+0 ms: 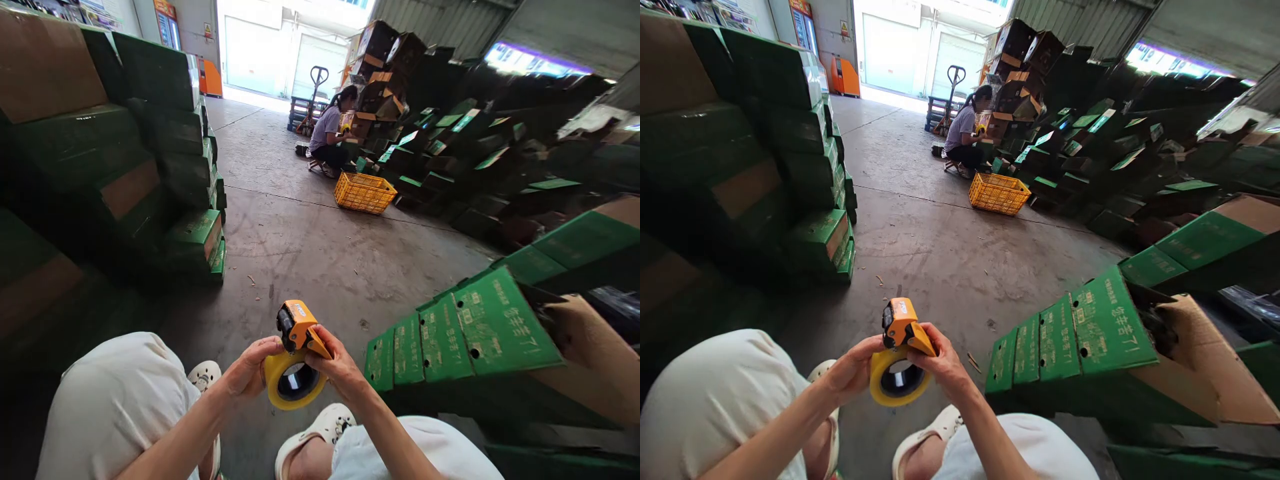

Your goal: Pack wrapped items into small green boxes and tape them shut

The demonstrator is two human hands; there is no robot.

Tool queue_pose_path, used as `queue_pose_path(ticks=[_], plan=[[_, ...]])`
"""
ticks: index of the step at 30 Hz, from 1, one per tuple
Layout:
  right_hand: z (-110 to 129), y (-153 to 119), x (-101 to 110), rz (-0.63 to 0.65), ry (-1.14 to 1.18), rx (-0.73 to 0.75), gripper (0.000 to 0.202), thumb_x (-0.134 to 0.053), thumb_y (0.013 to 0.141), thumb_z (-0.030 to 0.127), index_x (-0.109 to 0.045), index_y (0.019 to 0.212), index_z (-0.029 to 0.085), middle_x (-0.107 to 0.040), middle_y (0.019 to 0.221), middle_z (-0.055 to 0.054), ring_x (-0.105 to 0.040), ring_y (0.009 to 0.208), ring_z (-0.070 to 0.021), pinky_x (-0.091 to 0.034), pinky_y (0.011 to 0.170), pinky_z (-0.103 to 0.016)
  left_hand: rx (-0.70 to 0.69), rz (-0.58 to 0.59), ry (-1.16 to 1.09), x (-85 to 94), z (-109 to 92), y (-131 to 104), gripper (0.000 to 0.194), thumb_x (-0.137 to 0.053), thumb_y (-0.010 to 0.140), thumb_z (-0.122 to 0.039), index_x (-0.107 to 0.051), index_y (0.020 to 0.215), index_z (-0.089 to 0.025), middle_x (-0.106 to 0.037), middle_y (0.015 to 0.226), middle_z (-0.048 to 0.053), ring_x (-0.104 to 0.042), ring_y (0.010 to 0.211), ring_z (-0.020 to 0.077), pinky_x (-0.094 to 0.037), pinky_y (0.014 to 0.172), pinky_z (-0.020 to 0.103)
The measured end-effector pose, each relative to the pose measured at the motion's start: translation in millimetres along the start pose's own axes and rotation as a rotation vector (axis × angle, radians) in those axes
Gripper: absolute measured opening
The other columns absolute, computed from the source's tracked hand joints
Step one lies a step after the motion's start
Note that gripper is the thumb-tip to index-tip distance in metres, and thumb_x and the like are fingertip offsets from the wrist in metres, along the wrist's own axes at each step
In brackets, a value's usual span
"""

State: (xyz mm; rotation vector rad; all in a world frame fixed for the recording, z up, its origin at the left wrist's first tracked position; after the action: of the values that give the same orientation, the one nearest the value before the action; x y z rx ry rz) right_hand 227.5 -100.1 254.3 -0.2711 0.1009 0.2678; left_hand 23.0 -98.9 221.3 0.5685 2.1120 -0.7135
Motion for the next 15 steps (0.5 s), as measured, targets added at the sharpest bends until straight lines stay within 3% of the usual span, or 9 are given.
queue_pose_path(ticks=[5, 10, 15], plan=[[-2.2, 1.2, 1.8, -0.044, 0.031, 0.001, 0.054, -0.092, 0.066, 0.045, -0.07, 0.111, 0.024, -0.071, 0.102, -0.001, -0.061, 0.094, -0.021, -0.047, 0.086, -0.028, 0.01, 0.033, 0.013, -0.6, -5.3, -1.4, 0.026, -0.085, 0.071, -0.024, -0.077, 0.093, -0.012, -0.074, 0.086, 0.007, -0.067, 0.077, 0.017, -0.048, 0.074, 0.024], [-4.1, 1.5, -0.5, -0.031, 0.006, -0.004, 0.051, -0.091, 0.068, 0.044, -0.07, 0.11, 0.025, -0.071, 0.102, 0.0, -0.061, 0.094, -0.0208, -0.046, 0.086, -0.028, -0.016, -0.041, 0.042, 4.2, 2.4, 3.3, 0.025, -0.085, 0.074, -0.03, -0.078, 0.091, -0.013, -0.073, 0.081, 0.005, -0.067, 0.078, 0.0183, -0.048, 0.076, 0.026], [-3.0, 2.8, -0.3, -0.028, 0.03, 0.0, 0.052, -0.092, 0.067, 0.043, -0.071, 0.11, 0.024, -0.071, 0.102, 0.0, -0.061, 0.094, -0.0204, -0.046, 0.086, -0.028, 0.005, 0.028, 0.011, 0.5, -3.2, 0.3, 0.029, -0.084, 0.076, -0.032, -0.077, 0.095, -0.012, -0.074, 0.088, 0.008, -0.066, 0.077, 0.017, -0.048, 0.074, 0.025]])
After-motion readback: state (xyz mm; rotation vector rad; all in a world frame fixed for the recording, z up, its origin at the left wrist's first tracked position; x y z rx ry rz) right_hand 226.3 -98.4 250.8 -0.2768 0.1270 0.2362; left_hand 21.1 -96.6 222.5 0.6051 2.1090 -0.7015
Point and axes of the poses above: each hand's wrist, its own y-axis towards the middle knuckle, its own x-axis out of the back of the hand, z = x × y, the point moved 1 cm from there along y, towards the middle knuckle
